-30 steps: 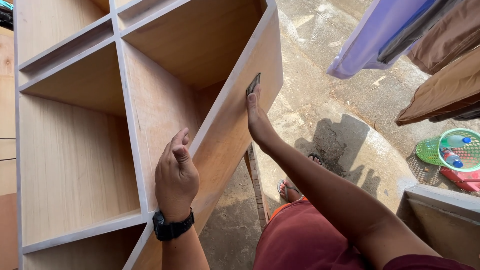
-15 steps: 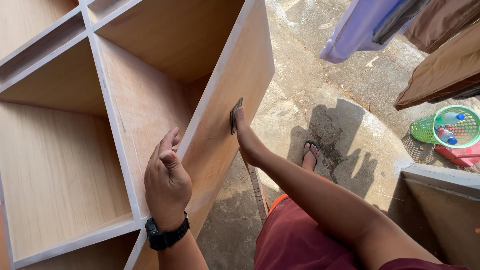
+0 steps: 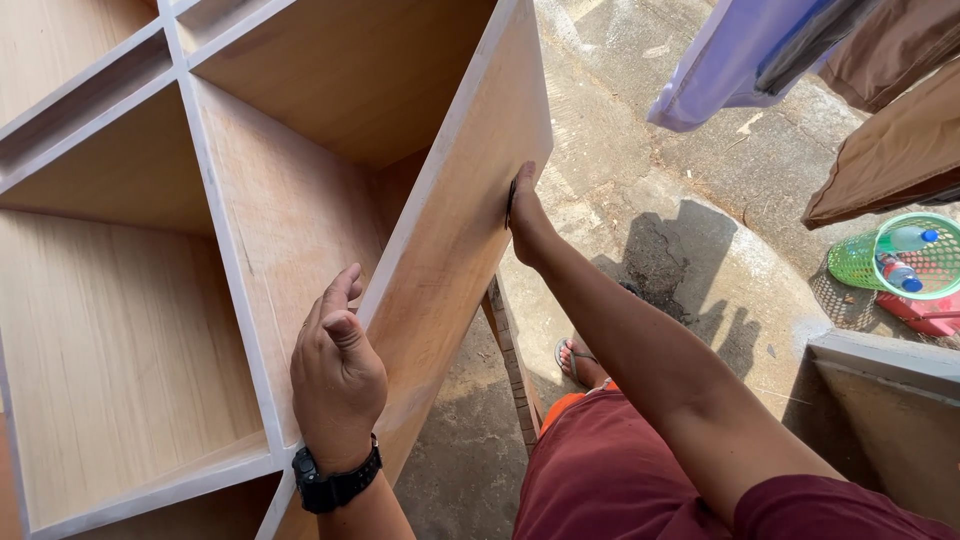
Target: Hand-sanding the edges and surfaces of a wooden shelf unit to smooth the wood.
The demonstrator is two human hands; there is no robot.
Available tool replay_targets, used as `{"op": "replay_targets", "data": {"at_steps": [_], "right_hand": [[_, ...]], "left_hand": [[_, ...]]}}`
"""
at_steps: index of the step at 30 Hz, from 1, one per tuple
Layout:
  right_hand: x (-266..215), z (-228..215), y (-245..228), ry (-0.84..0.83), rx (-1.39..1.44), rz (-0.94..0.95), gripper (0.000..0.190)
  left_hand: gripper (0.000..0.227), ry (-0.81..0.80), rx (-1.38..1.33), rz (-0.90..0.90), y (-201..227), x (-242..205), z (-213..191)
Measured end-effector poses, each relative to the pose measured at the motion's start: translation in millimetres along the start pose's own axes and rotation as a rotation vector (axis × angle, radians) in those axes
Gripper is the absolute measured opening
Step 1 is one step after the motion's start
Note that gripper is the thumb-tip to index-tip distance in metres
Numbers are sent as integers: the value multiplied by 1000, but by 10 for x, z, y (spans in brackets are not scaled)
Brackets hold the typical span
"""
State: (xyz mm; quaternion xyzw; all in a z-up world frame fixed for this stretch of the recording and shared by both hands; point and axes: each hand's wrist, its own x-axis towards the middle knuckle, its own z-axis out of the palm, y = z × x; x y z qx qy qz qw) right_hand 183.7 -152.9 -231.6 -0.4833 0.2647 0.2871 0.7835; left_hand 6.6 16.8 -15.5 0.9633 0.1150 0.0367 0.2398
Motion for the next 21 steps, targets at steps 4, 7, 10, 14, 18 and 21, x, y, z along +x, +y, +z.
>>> {"op": "replay_targets", "data": {"at_steps": [4, 7, 10, 14, 18, 21], "right_hand": [[-507, 81, 316, -112, -66, -98, 115], [-640, 120, 444, -232, -106, -233, 106], [91, -99, 284, -117, -56, -202, 117], [176, -181, 251, -53, -25, -89, 113], [-505, -43, 603, -215, -101, -213, 100], [259, -261, 505, -108, -83, -143, 119]], "left_hand": [[119, -26, 0, -33, 48, -9, -26], [118, -16, -12, -15, 44, -5, -26], [118, -17, -4, -48, 68, -16, -32], [118, -23, 19, -75, 57, -17, -32], [118, -46, 24, -120, 76, -15, -34], [118, -51, 41, -122, 65, -3, -31]]}}
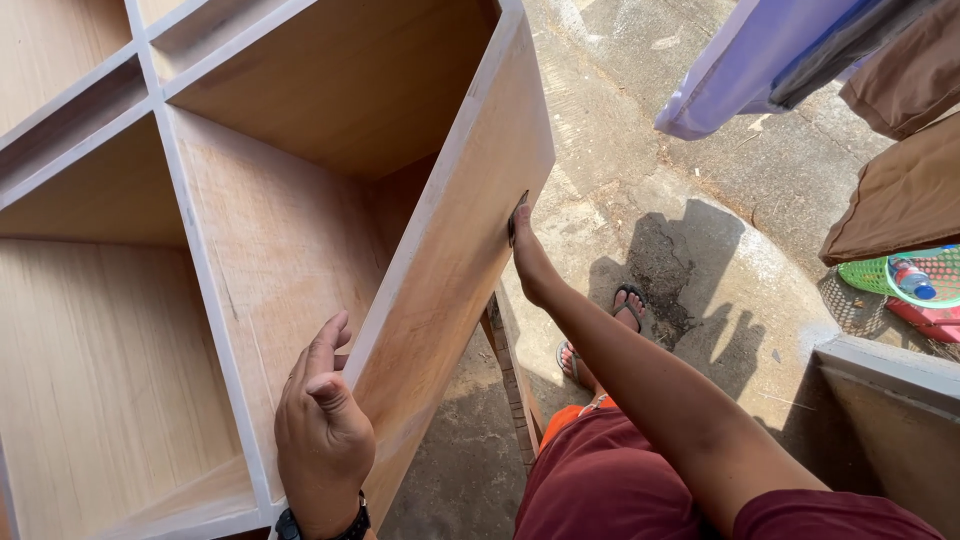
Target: Hand-sanding the edges and surfaces of a wooden shelf unit to smooth the wood.
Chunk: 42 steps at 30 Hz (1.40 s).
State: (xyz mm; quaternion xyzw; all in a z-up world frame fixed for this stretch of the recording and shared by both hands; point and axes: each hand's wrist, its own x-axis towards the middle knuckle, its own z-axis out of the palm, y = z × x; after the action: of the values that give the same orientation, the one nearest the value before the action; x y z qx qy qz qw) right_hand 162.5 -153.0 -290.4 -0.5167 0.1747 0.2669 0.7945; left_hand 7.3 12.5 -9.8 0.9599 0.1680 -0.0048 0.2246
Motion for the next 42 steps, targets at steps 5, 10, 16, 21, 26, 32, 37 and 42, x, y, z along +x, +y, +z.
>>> {"op": "replay_targets", "data": {"at_steps": [5, 10, 16, 21, 26, 32, 37, 42], "right_hand": [[56, -77, -71, 22, 57, 44, 109], [-465, 126, -63, -164, -22, -46, 103], [223, -179, -194, 96, 27, 113, 109], [-616, 177, -34, -97, -65, -8, 107], [439, -215, -161, 64, 81, -13, 112], [-691, 221, -167, -67, -88, -139, 99], [-15, -6, -242, -44, 74, -169, 99], [-281, 102, -404, 11, 5, -42, 119]], "left_hand": [[119, -7, 12, -27, -13, -8, 2], [119, -29, 18, -31, -37, 28, 12], [121, -4, 21, 30, 9, 23, 1], [119, -38, 36, 8, -29, 32, 23], [120, -26, 45, 16, 34, 26, 0], [119, -31, 39, 13, 20, 16, 11], [119, -24, 47, 13, 28, 0, -6], [116, -19, 52, 26, 41, 8, -9]]}}
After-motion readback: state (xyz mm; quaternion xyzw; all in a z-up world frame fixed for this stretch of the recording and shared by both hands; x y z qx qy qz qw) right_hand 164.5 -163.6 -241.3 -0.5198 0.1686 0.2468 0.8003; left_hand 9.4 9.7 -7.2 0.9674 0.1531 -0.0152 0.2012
